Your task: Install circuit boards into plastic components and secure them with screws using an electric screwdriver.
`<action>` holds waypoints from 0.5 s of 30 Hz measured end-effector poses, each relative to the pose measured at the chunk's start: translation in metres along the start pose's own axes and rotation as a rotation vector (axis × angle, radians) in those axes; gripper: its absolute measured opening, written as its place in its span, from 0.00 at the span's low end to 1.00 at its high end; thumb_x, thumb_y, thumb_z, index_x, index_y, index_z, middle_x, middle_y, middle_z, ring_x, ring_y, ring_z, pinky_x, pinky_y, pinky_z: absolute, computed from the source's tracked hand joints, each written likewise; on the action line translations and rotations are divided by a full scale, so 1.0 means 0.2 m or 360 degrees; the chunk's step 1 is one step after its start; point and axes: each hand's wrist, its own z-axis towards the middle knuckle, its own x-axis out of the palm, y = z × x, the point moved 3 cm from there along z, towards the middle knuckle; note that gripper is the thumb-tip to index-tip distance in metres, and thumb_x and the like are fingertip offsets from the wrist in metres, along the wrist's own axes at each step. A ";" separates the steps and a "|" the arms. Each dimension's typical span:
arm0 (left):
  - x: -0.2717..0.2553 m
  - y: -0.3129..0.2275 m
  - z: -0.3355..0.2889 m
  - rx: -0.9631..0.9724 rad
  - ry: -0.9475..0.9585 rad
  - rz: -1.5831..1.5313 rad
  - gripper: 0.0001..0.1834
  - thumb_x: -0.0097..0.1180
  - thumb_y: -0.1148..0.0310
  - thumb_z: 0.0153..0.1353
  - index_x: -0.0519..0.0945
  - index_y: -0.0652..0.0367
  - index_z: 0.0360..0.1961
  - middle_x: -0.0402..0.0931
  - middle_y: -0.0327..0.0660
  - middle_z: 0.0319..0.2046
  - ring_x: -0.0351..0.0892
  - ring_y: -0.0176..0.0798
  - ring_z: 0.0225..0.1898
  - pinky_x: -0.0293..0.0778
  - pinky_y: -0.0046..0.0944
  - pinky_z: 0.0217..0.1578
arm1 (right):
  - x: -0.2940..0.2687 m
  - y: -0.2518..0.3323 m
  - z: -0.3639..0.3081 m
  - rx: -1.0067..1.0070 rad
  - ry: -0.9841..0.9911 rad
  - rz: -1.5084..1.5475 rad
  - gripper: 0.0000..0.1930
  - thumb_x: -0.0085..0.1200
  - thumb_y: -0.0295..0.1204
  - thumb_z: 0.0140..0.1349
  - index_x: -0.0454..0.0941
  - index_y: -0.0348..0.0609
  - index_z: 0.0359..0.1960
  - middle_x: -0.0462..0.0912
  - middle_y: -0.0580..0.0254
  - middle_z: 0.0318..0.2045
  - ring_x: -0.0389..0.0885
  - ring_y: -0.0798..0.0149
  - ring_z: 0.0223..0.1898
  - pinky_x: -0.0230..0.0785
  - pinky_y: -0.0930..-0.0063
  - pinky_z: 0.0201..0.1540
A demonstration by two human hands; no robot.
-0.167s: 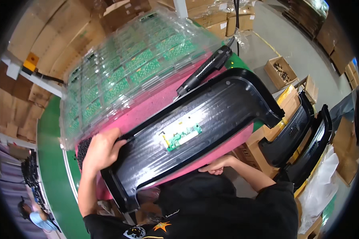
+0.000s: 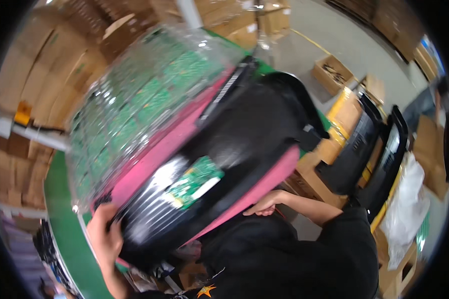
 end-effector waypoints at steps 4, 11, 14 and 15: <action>-0.38 0.38 -0.44 -0.0001 -0.0739 0.0288 0.11 0.51 0.80 0.64 0.75 0.69 0.47 0.76 0.49 0.46 0.76 0.41 0.49 0.74 0.37 0.49 | 0.02 0.07 -0.17 -0.0246 -0.0468 -0.0044 0.26 0.53 0.54 0.64 0.75 0.39 0.31 0.74 0.66 0.17 0.71 0.69 0.14 0.60 0.74 0.13; -0.48 0.39 -0.62 -0.0159 -0.1437 0.0139 0.16 0.61 0.67 0.63 0.76 0.65 0.49 0.77 0.47 0.39 0.77 0.45 0.39 0.75 0.44 0.44 | -0.15 0.01 -1.17 -0.0543 -0.1380 0.0539 0.23 0.55 0.48 0.65 0.75 0.39 0.49 0.79 0.66 0.29 0.76 0.74 0.27 0.72 0.80 0.29; -0.47 0.31 -0.69 -0.0042 -0.1309 0.0063 0.17 0.59 0.62 0.64 0.78 0.62 0.50 0.78 0.47 0.43 0.78 0.50 0.43 0.75 0.48 0.48 | -0.49 -0.34 -1.26 -0.0751 -0.2045 0.0758 0.15 0.51 0.37 0.65 0.77 0.38 0.44 0.70 0.72 0.20 0.68 0.77 0.20 0.63 0.80 0.21; -0.47 0.26 -0.73 -0.0020 -0.1291 0.0068 0.18 0.59 0.60 0.65 0.78 0.61 0.50 0.78 0.47 0.44 0.78 0.51 0.45 0.75 0.49 0.49 | -0.59 -0.47 -1.29 -0.0518 -0.2293 0.0665 0.14 0.52 0.36 0.64 0.78 0.38 0.42 0.71 0.71 0.20 0.68 0.77 0.20 0.62 0.79 0.20</action>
